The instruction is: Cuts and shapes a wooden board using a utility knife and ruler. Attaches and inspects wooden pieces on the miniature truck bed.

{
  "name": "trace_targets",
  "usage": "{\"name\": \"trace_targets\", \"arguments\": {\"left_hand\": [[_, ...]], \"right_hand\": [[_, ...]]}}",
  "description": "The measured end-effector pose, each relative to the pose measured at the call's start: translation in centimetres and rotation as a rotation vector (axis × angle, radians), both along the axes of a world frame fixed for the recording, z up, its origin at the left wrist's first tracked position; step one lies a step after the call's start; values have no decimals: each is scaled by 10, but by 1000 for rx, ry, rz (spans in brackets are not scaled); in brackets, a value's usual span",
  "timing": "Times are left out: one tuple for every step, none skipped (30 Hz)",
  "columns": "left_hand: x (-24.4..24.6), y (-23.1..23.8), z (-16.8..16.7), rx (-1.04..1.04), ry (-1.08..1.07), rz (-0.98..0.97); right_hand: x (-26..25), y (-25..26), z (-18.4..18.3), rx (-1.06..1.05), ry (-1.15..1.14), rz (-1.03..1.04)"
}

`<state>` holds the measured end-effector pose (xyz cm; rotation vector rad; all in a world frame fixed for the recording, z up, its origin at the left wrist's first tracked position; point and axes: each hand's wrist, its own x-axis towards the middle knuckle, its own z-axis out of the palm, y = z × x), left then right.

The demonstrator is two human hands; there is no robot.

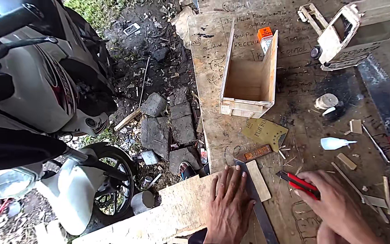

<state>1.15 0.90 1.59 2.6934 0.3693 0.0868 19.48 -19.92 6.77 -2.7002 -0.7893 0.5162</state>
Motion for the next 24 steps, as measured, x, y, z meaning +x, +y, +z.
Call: {"name": "trace_targets", "arguments": {"left_hand": [[3,0,-1,-26,-10,-17],[5,-1,-2,-46,-18,-29],[7,-1,-3,-58,-21,-35],[9,-2,-4,-63,-12,-34],[10,-3,-6,-59,-2,-29],[10,-4,-7,-46,4,-27],[9,-5,-8,-35,10,-26],[8,-5,-9,-28,13,-28],[7,-4,-10,-25,16,-32],[5,-3,-10,-26,17,-40],[3,-2,-9,-30,21,-52],[0,-1,-9,-33,24,-62],[-3,0,-9,-34,24,-67],[-4,0,-9,-33,25,-66],[-3,0,-9,-30,30,-61],[-2,-1,-8,-29,36,-51],[0,-2,-8,-24,41,-39],[3,-3,-7,-16,50,-31],[5,-4,-6,-7,58,-26],[6,-5,-5,0,65,-22],[6,-5,-5,3,69,-17],[5,-5,-5,4,67,-14],[6,-4,-4,-1,61,-12],[7,-4,-5,-6,51,-7]], "right_hand": [[1,0,-1,25,-20,10],[1,3,-1,50,-49,14],[1,8,1,81,-64,8],[2,15,5,116,-60,-8],[4,22,10,148,-42,-31],[7,30,13,172,-1,-55],[11,38,15,188,66,-76],[15,46,15,196,137,-90],[21,55,12,198,203,-85],[25,62,7,189,259,-71],[28,67,4,180,300,-55],[29,71,2,169,317,-42],[30,73,0,158,317,-30],[31,74,-2,155,312,-25],[32,73,-5,163,303,-31],[32,72,-7,182,293,-52],[33,70,-8,208,290,-85],[33,68,-7,228,297,-125],[34,64,-4,245,319,-165],[36,60,2,260,372,-202],[38,54,11,275,445,-233],[40,46,24,286,514,-257],[45,36,41,281,566,-265],[51,27,64,247,605,-257]]}}
